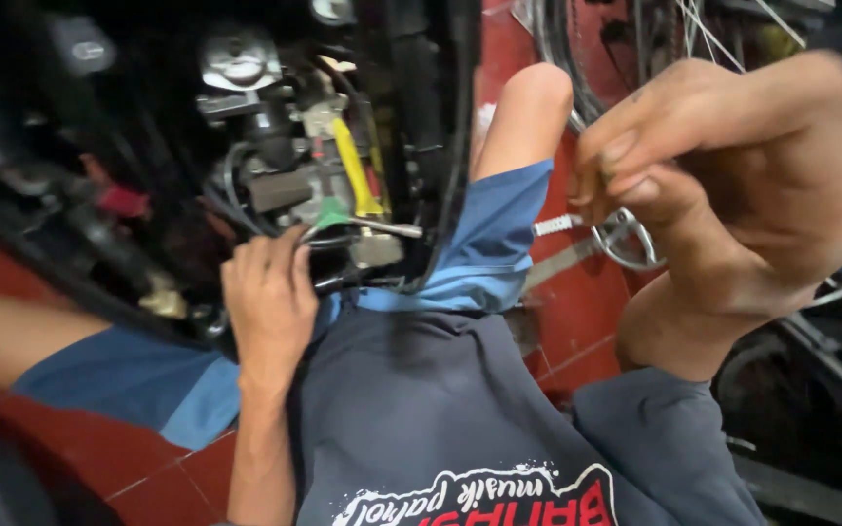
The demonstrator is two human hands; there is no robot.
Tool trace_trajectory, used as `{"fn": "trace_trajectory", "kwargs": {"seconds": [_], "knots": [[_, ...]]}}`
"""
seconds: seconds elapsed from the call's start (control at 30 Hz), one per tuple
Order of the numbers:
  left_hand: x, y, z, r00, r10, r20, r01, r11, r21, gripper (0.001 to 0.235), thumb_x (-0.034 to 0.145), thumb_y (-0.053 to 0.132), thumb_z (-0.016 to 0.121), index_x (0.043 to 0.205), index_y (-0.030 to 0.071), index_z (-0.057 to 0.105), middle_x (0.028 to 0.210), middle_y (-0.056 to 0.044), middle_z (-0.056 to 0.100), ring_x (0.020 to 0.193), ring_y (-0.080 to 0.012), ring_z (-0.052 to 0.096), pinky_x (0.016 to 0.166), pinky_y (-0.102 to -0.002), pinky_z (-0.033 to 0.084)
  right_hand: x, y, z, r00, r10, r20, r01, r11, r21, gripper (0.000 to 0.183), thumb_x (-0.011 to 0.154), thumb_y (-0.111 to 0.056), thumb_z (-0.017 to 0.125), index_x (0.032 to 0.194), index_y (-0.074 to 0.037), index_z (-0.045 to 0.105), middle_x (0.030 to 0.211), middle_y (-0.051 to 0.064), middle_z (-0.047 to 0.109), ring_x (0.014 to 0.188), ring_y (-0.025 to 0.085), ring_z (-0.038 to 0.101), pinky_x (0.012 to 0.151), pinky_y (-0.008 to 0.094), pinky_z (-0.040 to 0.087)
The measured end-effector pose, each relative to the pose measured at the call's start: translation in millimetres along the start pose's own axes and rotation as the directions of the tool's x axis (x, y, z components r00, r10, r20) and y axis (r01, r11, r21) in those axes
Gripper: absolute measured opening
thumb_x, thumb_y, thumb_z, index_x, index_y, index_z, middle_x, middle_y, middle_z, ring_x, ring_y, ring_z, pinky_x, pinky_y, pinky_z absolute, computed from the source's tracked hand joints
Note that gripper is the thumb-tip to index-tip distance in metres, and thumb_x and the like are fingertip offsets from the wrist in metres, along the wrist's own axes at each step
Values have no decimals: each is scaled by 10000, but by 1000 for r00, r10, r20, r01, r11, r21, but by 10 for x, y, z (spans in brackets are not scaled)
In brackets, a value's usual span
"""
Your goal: A person performs maintenance on a motorcycle engine, cleaning it with a brush and using hand tools to adjust parts while sitting on the floor.
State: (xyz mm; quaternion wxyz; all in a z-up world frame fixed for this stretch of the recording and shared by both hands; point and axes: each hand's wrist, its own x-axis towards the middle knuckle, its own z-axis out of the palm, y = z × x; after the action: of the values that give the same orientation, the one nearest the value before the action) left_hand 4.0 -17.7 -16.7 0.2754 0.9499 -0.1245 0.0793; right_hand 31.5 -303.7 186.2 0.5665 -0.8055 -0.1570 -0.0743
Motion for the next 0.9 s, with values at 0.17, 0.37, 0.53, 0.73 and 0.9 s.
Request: {"fn": "trace_trajectory", "kwargs": {"seconds": [0.17, 0.37, 0.53, 0.73, 0.9], "knots": [[24, 18, 48, 998, -50, 26, 51, 998, -33, 214, 1000, 64, 651, 1184, 6, 745, 948, -117, 629, 859, -295, 555, 834, -394, 407, -167, 156, -38, 986, 34, -163, -48, 995, -84, 168, 892, 135, 452, 1020, 127, 561, 944, 223, 617, 749, 181, 436, 719, 269, 365], [-20, -31, 146, 998, -36, 58, 37, 999, -19, 195, 1032, 61, 637, 1182, -32, 719, 953, -158, 617, 870, -326, 539, 853, -418, 397, -227, 365, -281, 971, 216, -98, -228, 964, -139, 141, 849, 85, 501, 874, 106, 638, 879, 143, 561, 653, 158, 370, 655, 279, 297], [-31, -27, 191, 997, -37, 72, 38, 999, -24, 189, 1035, 41, 646, 1171, -61, 727, 925, -164, 573, 849, -324, 501, 850, -417, 374, -52, 788, -512, 970, 131, 204, -100, 983, -157, 144, 824, 104, 472, 845, 88, 613, 871, 188, 682, 732, 291, 601, 721, 337, 469], [-50, -40, 226, 995, -67, 70, 69, 997, -24, 176, 1058, 66, 677, 1159, -63, 741, 916, -144, 574, 835, -297, 491, 877, -404, 372, -358, 1672, -428, 846, 471, 248, -439, 881, -175, 143, 1030, -142, 557, 1004, -25, 636, 916, 81, 700, 805, 189, 640, 754, 299, 528], [-79, -135, 328, 997, -72, 43, 73, 997, -35, 171, 1074, 55, 657, 1168, -53, 751, 913, -142, 577, 846, -302, 491, 887, -405, 379, -1008, 2518, 476, 671, 669, 319, -260, 615, -744, 213, 920, -356, 608, 973, -203, 747, 973, 53, 753, 815, 373, 702, 710, 505, 551]]}}
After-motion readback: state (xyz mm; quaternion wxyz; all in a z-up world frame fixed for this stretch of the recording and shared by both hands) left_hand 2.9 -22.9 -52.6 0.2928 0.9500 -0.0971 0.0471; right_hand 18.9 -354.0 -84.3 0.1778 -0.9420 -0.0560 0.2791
